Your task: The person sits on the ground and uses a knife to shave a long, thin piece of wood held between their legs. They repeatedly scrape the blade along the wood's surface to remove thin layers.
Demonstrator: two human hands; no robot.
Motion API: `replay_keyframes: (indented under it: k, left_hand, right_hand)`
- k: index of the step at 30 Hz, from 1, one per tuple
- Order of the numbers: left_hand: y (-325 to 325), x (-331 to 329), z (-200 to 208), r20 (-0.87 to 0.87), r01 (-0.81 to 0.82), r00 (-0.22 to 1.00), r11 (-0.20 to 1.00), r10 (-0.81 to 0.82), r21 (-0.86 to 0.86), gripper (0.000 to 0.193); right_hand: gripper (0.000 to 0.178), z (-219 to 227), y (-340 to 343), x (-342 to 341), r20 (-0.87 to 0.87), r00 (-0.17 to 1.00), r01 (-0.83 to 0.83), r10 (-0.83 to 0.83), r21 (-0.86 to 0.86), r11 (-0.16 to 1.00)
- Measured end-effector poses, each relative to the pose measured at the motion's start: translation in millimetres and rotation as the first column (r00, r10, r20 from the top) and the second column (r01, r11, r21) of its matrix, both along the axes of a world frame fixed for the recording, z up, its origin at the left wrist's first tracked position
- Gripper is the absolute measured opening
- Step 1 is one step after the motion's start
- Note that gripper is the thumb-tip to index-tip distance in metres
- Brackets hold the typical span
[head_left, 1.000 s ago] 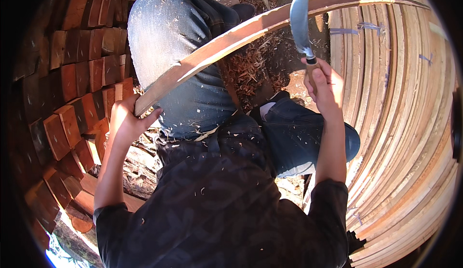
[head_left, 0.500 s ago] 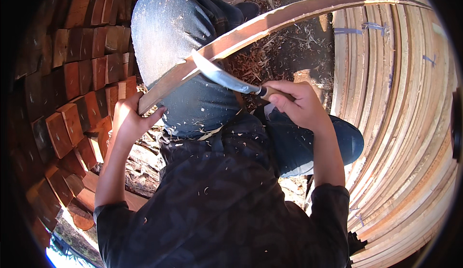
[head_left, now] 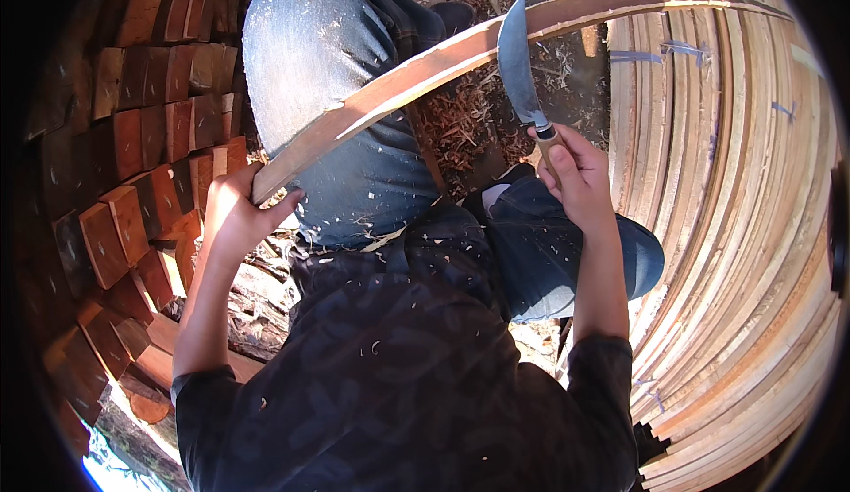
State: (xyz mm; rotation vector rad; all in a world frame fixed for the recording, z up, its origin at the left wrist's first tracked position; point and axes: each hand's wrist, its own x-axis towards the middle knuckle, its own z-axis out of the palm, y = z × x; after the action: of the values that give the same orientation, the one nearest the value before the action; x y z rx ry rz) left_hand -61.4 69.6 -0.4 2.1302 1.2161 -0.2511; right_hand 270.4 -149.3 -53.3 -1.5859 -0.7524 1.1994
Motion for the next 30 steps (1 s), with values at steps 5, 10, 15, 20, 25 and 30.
replay_keyframes:
  k: [5, 10, 15, 20, 25, 30]
  left_hand:
    - [0, 1, 2, -0.008, -0.008, 1.000, 1.000, 0.008, 0.000, 0.039]
    - [1, -1, 3, -0.035, -0.006, 0.999, 1.000, 0.007, 0.016, 0.039]
    - [-1, -2, 1, -0.045, 0.011, 0.999, 1.000, -0.010, 0.025, 0.038]
    - [-1, 1, -1, -0.036, -0.027, 0.999, 1.000, 0.027, -0.010, 0.040]
    - [1, -3, 1, -0.047, -0.002, 0.999, 1.000, 0.001, -0.010, 0.039]
    - [-1, 2, 2, -0.072, -0.018, 0.997, 1.000, 0.019, 0.010, 0.039]
  right_hand:
    - [0.036, -5, 9, 17, -0.015, 0.993, 0.114, -0.114, -0.005, 0.993]
    - [0.040, -6, 8, 30, -0.311, 0.863, 0.458, -0.398, 0.150, 0.876]
    - [0.038, 2, 8, 10, -0.182, 0.976, 0.112, -0.117, -0.039, 0.993]
    - [0.035, 13, 11, 16, -0.224, 0.942, 0.239, -0.250, -0.073, 0.968]
    - [0.034, 3, 11, 0, -0.215, 0.965, 0.154, -0.152, -0.006, 0.988]
    - [0.031, -1, 12, -10, 0.000, 0.981, -0.196, 0.196, 0.040, 0.980]
